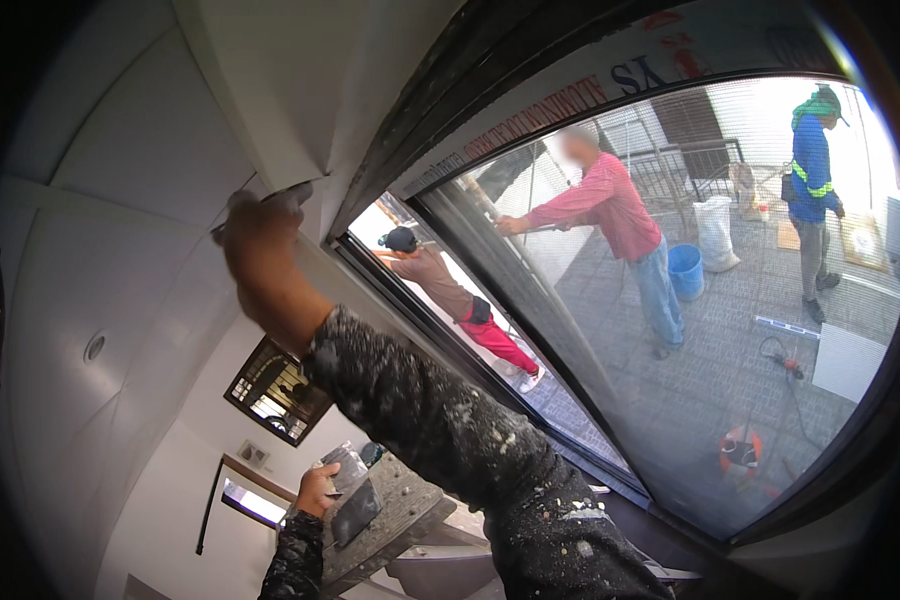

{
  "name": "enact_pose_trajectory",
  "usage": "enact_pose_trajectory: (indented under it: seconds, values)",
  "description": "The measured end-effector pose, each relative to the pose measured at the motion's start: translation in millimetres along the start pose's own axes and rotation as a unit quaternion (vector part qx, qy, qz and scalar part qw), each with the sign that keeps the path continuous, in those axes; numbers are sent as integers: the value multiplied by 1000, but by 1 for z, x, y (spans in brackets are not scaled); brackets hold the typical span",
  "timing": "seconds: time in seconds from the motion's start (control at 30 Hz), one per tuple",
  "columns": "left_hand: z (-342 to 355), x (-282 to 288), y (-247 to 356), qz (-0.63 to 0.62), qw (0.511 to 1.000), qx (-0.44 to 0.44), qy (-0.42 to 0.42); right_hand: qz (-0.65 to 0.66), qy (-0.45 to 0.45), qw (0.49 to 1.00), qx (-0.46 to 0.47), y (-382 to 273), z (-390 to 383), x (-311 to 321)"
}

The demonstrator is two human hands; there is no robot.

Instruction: The person applies a bead of sealant along the top edge of a window frame using a caulking gun, then smooths it with a finger and a small tool. They repeatedly scrape excess material from the tools and continue smoothing the bead along the frame.

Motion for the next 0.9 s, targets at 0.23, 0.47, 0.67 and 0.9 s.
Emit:
enact_pose_trajectory:
  seconds: [0.23,0.47,0.67,0.9]
  values:
    - [-13,-10,1,1,999,16,27,0,58,998,-32,24,-40,81]
    - [-18,-20,5,-10,1000,-11,15,64,39,988,-135,29,48,108]
    - [-9,-9,3,4,1000,-7,23,75,50,986,-138,-13,17,101]
    - [-6,-14,1,12,1000,-6,3,64,-67,996,-11,-79,-55,106]
Point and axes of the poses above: each hand's wrist, its own z-axis towards the middle knuckle, its own x-axis out of the back of the hand, y = z × x, the point moved 7 cm from there along z, towards the middle knuckle, and after that the axes turned 8 degrees about -z, right-handed, at the moved point
